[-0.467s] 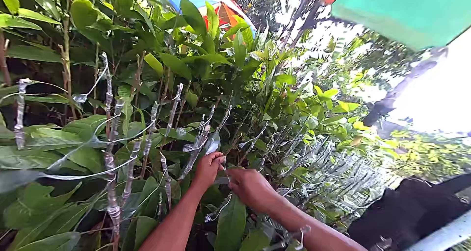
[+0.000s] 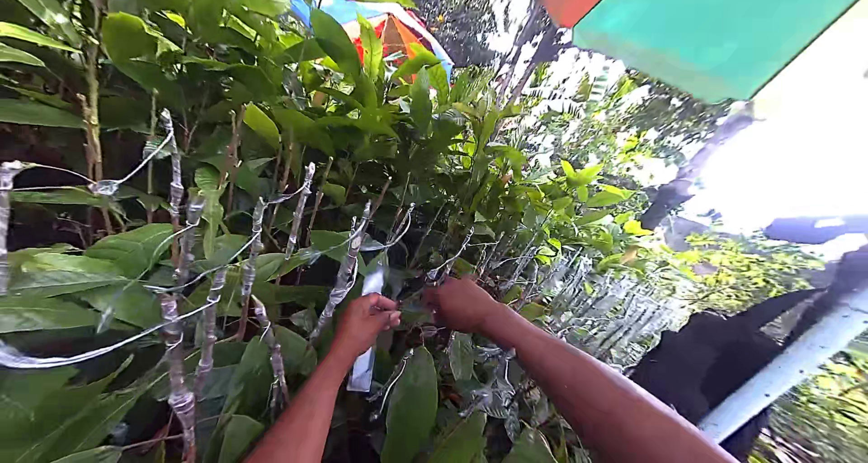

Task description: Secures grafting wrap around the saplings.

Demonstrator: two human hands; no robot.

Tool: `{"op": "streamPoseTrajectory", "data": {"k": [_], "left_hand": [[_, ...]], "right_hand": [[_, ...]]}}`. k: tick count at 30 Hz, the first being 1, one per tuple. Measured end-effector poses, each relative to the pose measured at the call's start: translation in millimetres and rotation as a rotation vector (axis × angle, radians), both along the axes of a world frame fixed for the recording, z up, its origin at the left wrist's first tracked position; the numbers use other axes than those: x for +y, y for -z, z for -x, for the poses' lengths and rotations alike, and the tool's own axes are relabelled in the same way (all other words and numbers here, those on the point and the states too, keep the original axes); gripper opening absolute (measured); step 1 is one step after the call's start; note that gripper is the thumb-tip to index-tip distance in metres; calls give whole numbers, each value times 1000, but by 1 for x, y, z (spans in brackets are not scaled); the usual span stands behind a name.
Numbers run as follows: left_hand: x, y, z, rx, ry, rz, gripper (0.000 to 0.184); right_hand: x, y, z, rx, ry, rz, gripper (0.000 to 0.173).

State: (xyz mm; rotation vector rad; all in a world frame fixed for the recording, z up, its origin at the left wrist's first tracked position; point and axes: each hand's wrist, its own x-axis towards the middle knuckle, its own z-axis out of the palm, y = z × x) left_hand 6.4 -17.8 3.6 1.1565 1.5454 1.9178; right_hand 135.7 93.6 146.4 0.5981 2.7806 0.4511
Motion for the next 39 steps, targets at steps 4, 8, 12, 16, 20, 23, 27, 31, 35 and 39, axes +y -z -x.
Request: {"op": "streamPoseTrajectory", "data": {"k": [4,8,12,16,20,23,27,31,35,39], "left_hand": [[-4,-8,-1,-93,-122,-11,18],[2,-5,-8,122,-181,8,16],[7,3,-26,441,-2,-35,24],[11,9,-10,357,27,-101,16],[8,-3,-15,147,-127,-125,13],[10,-5,-22,327,-120,-10,22],[11,6,-19,479,-32,-57,23],[2,5,-7,227,-173,-168,17],[6,-5,-20,226,-243,-137,16],[10,-2,-36,410,-65,-33,22]], "right_hand": [[-38,16,-4,60,-39,35,33],[-104,14,-15,30,-186,181,29],[-58,-32,-10,171,-141,700,30],[-11,-19,-18,145,-87,47,38],[-82,-2,-32,46,-170,43,29],[-83,-28,-22,164,-241,417,25],[-8,-39,-17,107,-101,127,38],[-29,-11,-31,1,-104,-123,31],[-95,-8,-33,2,-212,101,29],[-46,-42,-15,122,-226,489,33]]}}
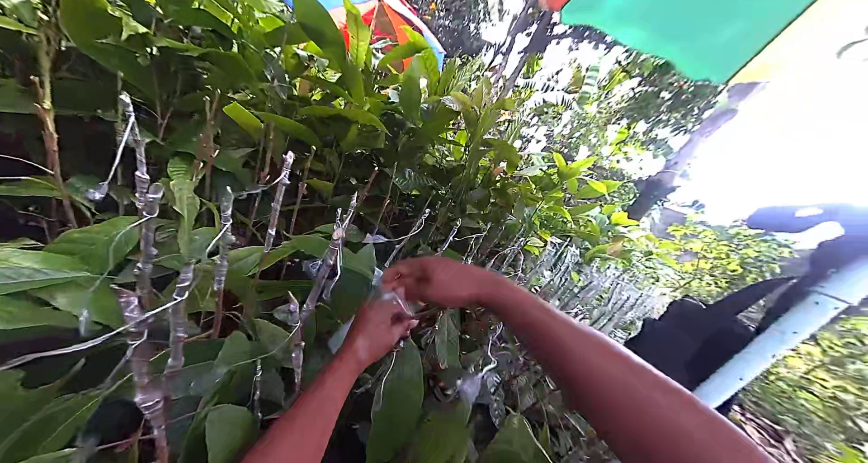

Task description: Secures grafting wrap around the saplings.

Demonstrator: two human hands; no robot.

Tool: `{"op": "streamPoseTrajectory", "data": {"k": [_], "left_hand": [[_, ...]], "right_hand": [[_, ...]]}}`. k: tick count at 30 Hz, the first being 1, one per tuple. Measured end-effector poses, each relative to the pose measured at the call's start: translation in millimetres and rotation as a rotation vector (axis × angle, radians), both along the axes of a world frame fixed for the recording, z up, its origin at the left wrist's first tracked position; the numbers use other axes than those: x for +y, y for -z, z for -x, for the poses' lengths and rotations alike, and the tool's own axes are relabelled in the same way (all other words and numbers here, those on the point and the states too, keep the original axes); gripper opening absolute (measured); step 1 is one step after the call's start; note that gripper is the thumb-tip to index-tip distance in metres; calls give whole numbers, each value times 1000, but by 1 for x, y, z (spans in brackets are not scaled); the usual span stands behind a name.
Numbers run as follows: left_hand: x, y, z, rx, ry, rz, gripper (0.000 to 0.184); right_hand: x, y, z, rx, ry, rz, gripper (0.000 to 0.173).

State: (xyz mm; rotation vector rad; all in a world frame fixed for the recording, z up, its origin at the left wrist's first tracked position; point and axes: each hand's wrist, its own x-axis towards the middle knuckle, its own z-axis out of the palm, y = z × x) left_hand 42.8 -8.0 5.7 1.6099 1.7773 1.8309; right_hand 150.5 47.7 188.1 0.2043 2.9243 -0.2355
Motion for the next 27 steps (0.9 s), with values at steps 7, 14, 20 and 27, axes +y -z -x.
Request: {"op": "streamPoseTrajectory", "data": {"k": [7,14,20,27], "left_hand": [[-6,3,18,-256,-129,-213,14],[6,-5,-1,-68,-67,-44,28],[12,7,11,68,-205,-192,19],[14,7,5,124,-418,-319,17]], "right_hand": [[32,40,-14,-47,154,-475,29],[-31,9,-5,-16,38,-60,26],[47,26,-4,-81,131,-313,35],[34,36,-6,-99,169,-463,32]]}}
